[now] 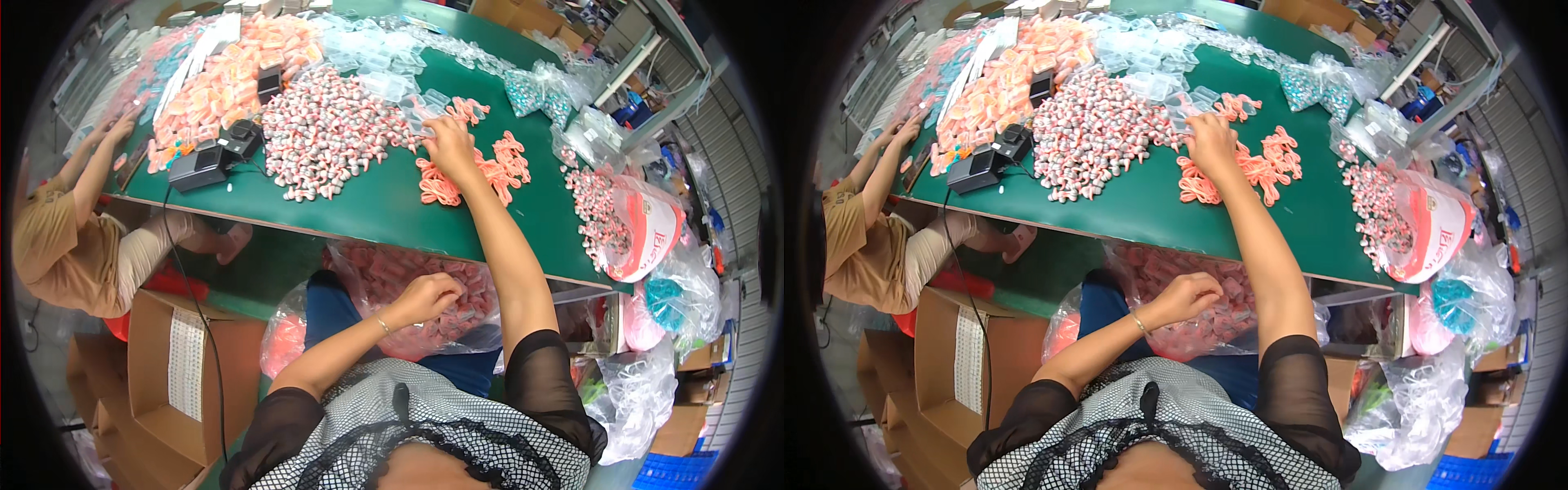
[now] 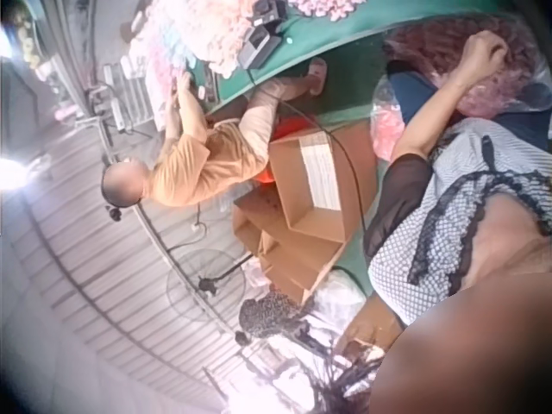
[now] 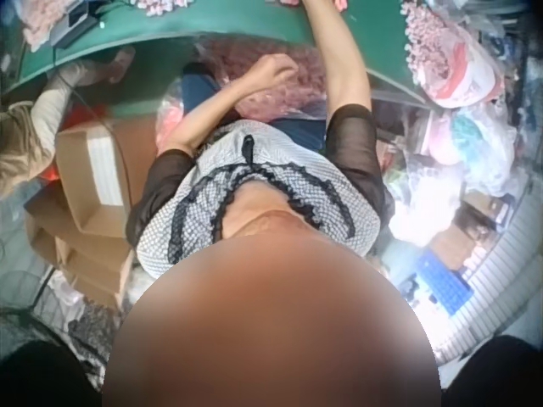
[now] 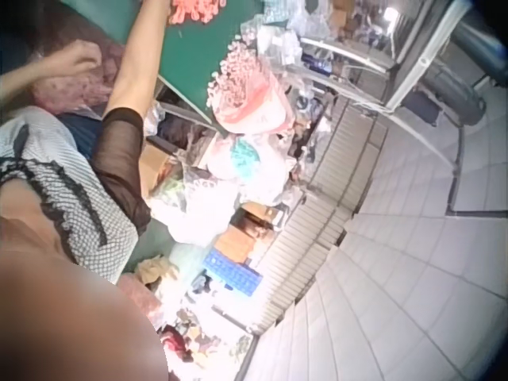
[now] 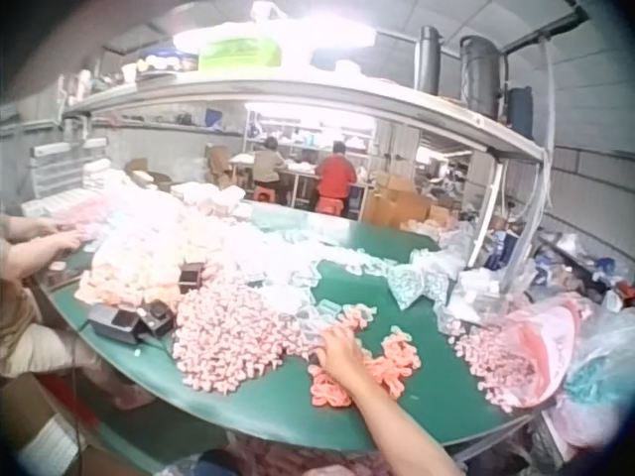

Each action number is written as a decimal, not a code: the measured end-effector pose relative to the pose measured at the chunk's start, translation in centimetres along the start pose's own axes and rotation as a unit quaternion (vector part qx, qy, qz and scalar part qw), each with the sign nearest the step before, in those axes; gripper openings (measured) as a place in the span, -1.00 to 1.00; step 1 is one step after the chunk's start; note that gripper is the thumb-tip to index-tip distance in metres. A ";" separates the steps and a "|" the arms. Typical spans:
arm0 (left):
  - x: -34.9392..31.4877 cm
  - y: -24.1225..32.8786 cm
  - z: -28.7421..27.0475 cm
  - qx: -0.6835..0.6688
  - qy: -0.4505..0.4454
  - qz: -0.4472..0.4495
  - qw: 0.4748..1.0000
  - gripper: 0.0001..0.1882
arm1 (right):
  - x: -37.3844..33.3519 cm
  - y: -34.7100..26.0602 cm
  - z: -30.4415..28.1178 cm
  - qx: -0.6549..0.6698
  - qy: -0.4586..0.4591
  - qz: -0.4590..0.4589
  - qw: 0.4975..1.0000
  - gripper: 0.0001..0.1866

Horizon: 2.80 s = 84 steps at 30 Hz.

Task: The recorder is packaging small pink elastic or plastic components into small clear plastic containers at a industrial workbench.

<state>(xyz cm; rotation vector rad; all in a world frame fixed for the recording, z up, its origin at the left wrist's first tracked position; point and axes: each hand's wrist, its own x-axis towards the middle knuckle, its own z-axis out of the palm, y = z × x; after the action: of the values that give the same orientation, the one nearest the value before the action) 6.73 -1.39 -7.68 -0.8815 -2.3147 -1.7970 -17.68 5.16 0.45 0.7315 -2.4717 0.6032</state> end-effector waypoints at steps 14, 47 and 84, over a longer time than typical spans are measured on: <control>10.1 -1.1 -13.6 0.343 0.267 -0.046 0.899 -0.86 | -8.4 -1.4 -11.7 0.128 -0.019 -0.035 0.991 -0.86; 9.7 -1.1 -12.5 0.341 0.152 -0.096 0.923 -0.89 | -15.5 20.0 -17.2 -0.367 -0.006 0.221 0.904 -0.90; 8.4 2.3 -4.0 0.256 0.050 -0.015 0.965 -0.57 | -10.4 3.6 -9.1 -0.076 -0.072 -0.002 0.994 -0.88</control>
<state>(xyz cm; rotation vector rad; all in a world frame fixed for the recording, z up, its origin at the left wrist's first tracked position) -0.24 -1.46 -1.12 -0.6555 -2.5456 -1.1178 -9.18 16.67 0.80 0.7419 -2.6132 0.3657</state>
